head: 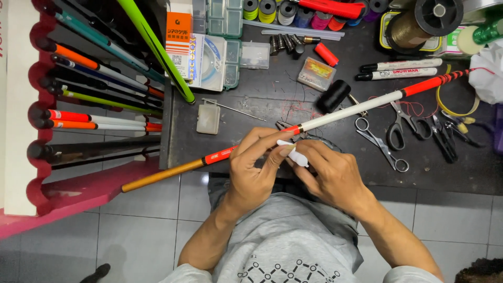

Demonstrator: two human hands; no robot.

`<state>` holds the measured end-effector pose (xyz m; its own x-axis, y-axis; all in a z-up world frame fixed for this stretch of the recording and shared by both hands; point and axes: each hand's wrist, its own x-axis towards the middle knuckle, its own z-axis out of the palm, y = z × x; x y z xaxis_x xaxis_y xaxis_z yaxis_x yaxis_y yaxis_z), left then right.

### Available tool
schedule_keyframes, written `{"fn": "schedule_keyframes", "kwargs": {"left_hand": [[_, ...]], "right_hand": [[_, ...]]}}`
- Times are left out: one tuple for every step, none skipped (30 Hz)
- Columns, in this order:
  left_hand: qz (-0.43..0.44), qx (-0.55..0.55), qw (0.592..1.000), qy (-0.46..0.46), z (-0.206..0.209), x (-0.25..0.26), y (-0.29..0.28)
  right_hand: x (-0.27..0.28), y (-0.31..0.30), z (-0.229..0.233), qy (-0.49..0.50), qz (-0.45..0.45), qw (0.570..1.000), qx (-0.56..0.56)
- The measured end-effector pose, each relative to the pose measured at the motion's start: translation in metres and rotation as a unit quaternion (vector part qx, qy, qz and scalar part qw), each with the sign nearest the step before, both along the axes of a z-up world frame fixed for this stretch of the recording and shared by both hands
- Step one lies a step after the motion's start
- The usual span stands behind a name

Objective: The person works on a fishing rod at a cluttered table, using pliers to remove a small metal ring from the rod's tip. They then use a lighter to heat the tip and a small tool to scrape the surface, likely preparing it for repair or rewrapping.

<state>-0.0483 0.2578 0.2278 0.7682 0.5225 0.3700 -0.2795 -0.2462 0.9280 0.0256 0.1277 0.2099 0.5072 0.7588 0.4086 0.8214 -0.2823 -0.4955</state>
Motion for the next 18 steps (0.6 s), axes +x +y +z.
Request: {"fn": "schedule_keyframes", "kwargs": {"left_hand": [[-0.007,-0.008,1.000,-0.012,0.003,0.001,-0.001],[-0.008,-0.007,1.000,-0.012,0.003,0.003,-0.002],[-0.015,-0.006,0.999,-0.028,0.003,0.004,-0.004],[-0.023,-0.006,0.999,-0.045,0.003,0.004,-0.005],[-0.024,-0.006,0.999,-0.044,0.002,0.005,-0.007],[-0.027,0.001,0.998,-0.058,0.001,0.006,-0.009],[-0.031,0.007,0.997,-0.074,0.000,0.007,-0.011],[-0.033,0.007,0.997,-0.073,0.000,0.008,-0.012],[-0.032,0.007,0.996,-0.086,-0.001,0.008,-0.013],[-0.031,0.007,0.995,-0.099,-0.001,0.009,-0.014],[-0.031,0.007,0.995,-0.098,0.000,0.008,-0.014],[-0.028,0.008,0.995,-0.100,0.001,0.008,-0.014],[-0.025,0.009,0.994,-0.102,0.002,0.008,-0.013],[-0.026,0.009,0.994,-0.101,0.002,0.008,-0.014],[-0.024,0.011,0.994,-0.106,0.002,0.008,-0.014],[-0.022,0.013,0.994,-0.110,0.002,0.008,-0.014],[-0.022,0.013,0.994,-0.110,0.002,0.008,-0.015],[-0.024,0.016,0.994,-0.109,0.002,0.008,-0.015]], "right_hand": [[0.002,0.000,0.002,-0.005,0.000,1.000,0.005],[0.004,-0.001,0.001,-0.005,-0.001,1.000,0.005],[0.005,-0.003,0.000,-0.008,-0.007,1.000,0.009],[0.006,-0.005,0.000,-0.011,-0.013,1.000,0.013],[0.006,-0.006,-0.002,-0.010,-0.014,1.000,0.013],[0.007,-0.007,-0.003,-0.013,-0.013,1.000,0.013],[0.008,-0.007,-0.004,-0.016,-0.012,1.000,0.014],[0.009,-0.007,-0.005,-0.015,-0.014,1.000,0.014],[0.009,-0.007,-0.005,-0.022,-0.011,0.999,0.023],[0.009,-0.007,-0.006,-0.028,-0.009,0.999,0.031],[0.009,-0.004,-0.001,-0.027,-0.010,0.999,0.031],[0.008,-0.002,0.003,-0.038,-0.012,0.999,0.034],[0.008,0.001,0.007,-0.049,-0.014,0.998,0.036],[0.009,0.000,0.006,-0.048,-0.014,0.998,0.036],[0.010,-0.002,0.004,-0.048,-0.016,0.998,0.041],[0.011,-0.003,0.003,-0.048,-0.017,0.998,0.047],[0.012,-0.003,0.002,-0.048,-0.018,0.998,0.047],[0.012,-0.004,0.001,-0.043,-0.019,0.998,0.049]]}}
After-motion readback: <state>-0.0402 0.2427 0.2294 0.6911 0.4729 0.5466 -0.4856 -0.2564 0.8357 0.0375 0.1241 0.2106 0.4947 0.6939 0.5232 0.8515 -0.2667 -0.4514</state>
